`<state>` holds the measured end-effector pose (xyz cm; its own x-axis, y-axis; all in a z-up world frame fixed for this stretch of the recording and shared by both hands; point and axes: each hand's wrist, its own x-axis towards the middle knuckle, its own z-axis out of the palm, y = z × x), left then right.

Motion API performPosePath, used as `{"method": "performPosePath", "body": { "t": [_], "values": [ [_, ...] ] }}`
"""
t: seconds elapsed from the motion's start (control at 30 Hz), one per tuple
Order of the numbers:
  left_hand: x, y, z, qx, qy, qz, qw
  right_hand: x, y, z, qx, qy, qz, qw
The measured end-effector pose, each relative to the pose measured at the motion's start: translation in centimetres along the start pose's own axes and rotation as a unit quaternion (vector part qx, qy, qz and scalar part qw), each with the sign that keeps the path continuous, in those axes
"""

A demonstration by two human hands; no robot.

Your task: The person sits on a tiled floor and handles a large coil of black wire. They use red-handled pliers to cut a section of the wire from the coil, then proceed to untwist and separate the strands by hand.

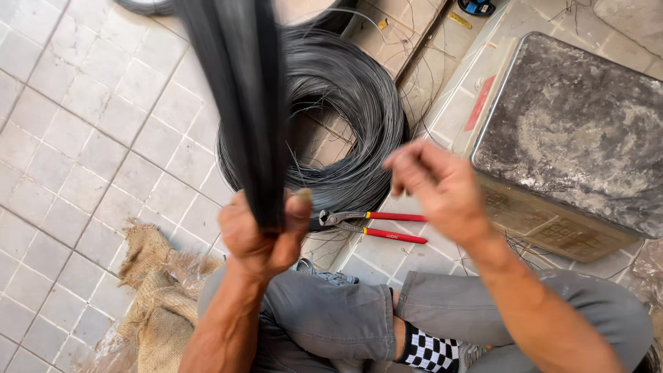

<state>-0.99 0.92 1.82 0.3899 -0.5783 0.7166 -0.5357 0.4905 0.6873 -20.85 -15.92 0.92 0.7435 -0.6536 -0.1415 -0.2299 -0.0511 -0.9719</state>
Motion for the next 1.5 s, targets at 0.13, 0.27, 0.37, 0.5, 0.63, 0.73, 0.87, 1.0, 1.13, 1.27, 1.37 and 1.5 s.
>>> {"method": "performPosePath", "body": {
  "t": [0.13, 0.27, 0.37, 0.5, 0.63, 0.73, 0.87, 1.0, 1.13, 1.27, 1.37, 1.5],
  "values": [
    [-0.9, 0.1, 2.2, 0.050, -0.074, 0.005, 0.996, 4.0, -12.0, -2.0, 0.344, -0.154, -0.008, 0.926],
    [-2.0, -0.8, 3.2, 0.138, -0.173, 0.038, 0.975, 8.0, -18.1, -2.1, 0.294, -0.079, 0.154, 0.940],
    [-2.4, -0.7, 5.2, 0.155, -0.177, 0.037, 0.971, 10.0, -18.4, -2.8, 0.239, -0.035, 0.198, 0.950],
    [-3.1, 0.2, 6.8, 0.241, -0.217, 0.030, 0.946, 8.6, -18.5, -3.0, 0.100, -0.026, 0.100, 0.990],
    [-3.1, 1.1, 7.9, 0.334, -0.233, 0.047, 0.912, 4.0, -19.4, -5.7, 0.052, -0.014, 0.053, 0.997],
    [-3.1, 2.8, 8.9, 0.387, -0.305, 0.021, 0.870, 0.6, -18.7, -7.6, 0.041, 0.006, -0.028, 0.999],
    [-3.8, 4.6, 9.8, 0.435, -0.440, 0.017, 0.785, -1.4, -16.3, -8.7, -0.111, 0.130, -0.063, 0.983],
    [-5.3, 4.8, 10.1, 0.495, -0.457, 0.026, 0.738, -1.8, -12.8, -8.7, -0.120, 0.160, -0.151, 0.968],
    [-5.6, 4.8, 9.0, 0.486, -0.500, -0.021, 0.717, -1.5, -10.2, -8.5, -0.206, 0.191, -0.156, 0.947],
    [-5.8, 5.0, 7.2, 0.511, -0.492, -0.016, 0.705, -1.4, -9.8, -7.4, -0.151, 0.189, -0.176, 0.954],
    [-5.6, 5.7, 6.1, 0.504, -0.505, -0.027, 0.701, -1.2, -9.6, -6.5, -0.036, 0.160, -0.173, 0.971],
    [-6.3, 6.4, 5.2, 0.488, -0.531, -0.053, 0.691, -1.0, -7.3, -6.5, -0.027, 0.149, -0.134, 0.979]
  ]
}}
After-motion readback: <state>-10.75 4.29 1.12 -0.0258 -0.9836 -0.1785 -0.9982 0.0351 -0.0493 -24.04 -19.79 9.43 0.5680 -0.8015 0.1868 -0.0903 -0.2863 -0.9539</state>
